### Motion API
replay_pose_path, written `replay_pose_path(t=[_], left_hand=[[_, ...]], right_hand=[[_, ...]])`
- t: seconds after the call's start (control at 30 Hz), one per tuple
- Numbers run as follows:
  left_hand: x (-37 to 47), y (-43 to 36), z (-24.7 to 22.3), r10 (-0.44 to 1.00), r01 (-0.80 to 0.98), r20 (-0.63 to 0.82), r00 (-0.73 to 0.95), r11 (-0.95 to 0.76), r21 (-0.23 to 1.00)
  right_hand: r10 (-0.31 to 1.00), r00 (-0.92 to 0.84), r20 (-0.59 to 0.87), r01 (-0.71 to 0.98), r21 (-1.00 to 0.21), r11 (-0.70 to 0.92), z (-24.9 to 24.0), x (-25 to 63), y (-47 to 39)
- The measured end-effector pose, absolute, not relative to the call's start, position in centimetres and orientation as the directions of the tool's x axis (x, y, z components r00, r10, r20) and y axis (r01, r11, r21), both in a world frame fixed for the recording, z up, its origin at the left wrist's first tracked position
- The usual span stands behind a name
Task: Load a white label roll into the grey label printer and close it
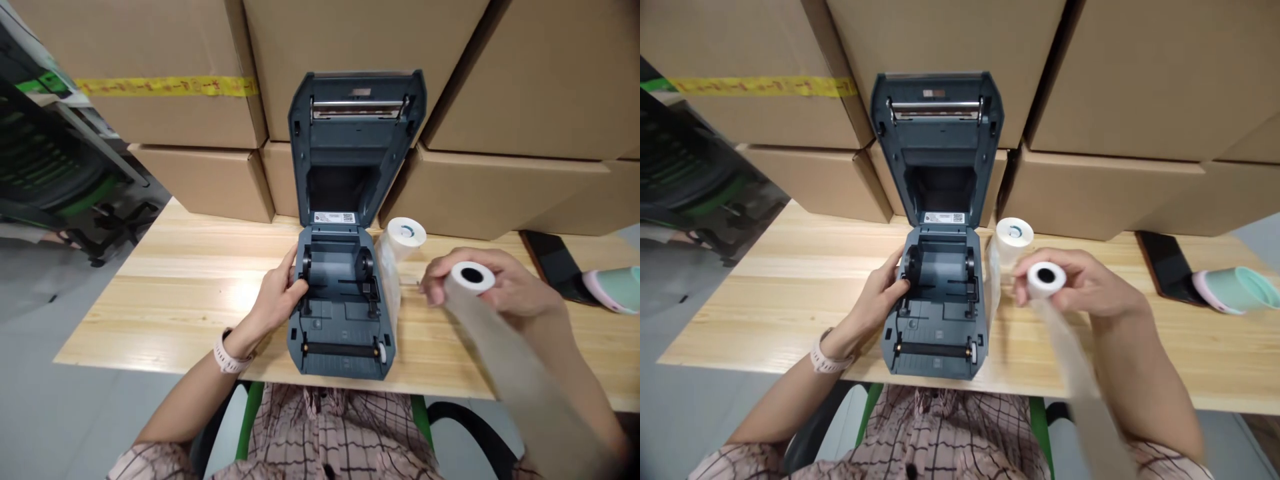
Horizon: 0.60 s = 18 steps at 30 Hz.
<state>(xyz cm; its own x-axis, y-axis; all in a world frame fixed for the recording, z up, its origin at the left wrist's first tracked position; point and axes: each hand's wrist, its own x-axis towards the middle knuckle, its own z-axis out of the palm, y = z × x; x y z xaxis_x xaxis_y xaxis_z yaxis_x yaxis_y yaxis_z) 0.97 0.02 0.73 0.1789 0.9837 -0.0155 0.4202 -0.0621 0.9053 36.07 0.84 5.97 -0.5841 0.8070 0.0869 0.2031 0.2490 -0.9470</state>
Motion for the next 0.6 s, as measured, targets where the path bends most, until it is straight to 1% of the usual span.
replay_pose_path(t=[0.03,0.07,0.1,0.13,0.2,0.27,0.33,0.4,0.5,0.6], left_hand=[[1.0,0.0,0.7,0.983,0.414,-0.019,0.182,-0.059,0.909],[1.0,0.0,0.7,0.983,0.409,-0.023,0.181,-0.054,0.911],[1.0,0.0,0.6,0.984,0.406,-0.027,0.178,-0.049,0.913],[1.0,0.0,0.6,0.984,0.405,-0.031,0.174,-0.043,0.913],[1.0,0.0,0.5,0.985,0.398,-0.033,0.17,-0.038,0.917],[1.0,0.0,0.4,0.984,0.38,-0.032,0.177,-0.038,0.924],[1.0,0.0,0.5,0.981,0.357,-0.034,0.19,-0.037,0.933],[1.0,0.0,0.5,0.979,0.342,-0.037,0.201,-0.035,0.939],[0.9,0.0,0.5,0.977,0.331,-0.032,0.211,-0.041,0.943],[0.9,0.0,0.3,0.976,0.328,-0.022,0.215,-0.051,0.943]], right_hand=[[0.787,-0.608,0.105,0.281,-0.898,0.338,7.0,34.1,0.2],[0.795,-0.599,0.096,0.417,-0.81,0.412,7.8,32.0,-0.4],[0.801,-0.582,0.138,0.517,-0.698,0.496,8.2,29.9,-0.7],[0.789,-0.591,0.169,0.582,-0.588,0.562,8.3,28.0,-0.7],[0.757,-0.624,0.191,0.65,-0.409,0.64,7.6,24.9,-0.3],[0.721,-0.677,0.147,0.658,-0.316,0.683,6.3,23.2,0.6],[0.691,-0.715,0.104,0.643,-0.289,0.709,5.4,22.7,1.2],[0.668,-0.738,0.095,0.616,-0.311,0.724,5.0,23.0,1.2],[0.635,-0.764,0.116,0.565,-0.354,0.745,5.1,24.0,-0.2],[0.626,-0.758,0.183,0.547,-0.344,0.763,5.1,24.8,-2.9]])
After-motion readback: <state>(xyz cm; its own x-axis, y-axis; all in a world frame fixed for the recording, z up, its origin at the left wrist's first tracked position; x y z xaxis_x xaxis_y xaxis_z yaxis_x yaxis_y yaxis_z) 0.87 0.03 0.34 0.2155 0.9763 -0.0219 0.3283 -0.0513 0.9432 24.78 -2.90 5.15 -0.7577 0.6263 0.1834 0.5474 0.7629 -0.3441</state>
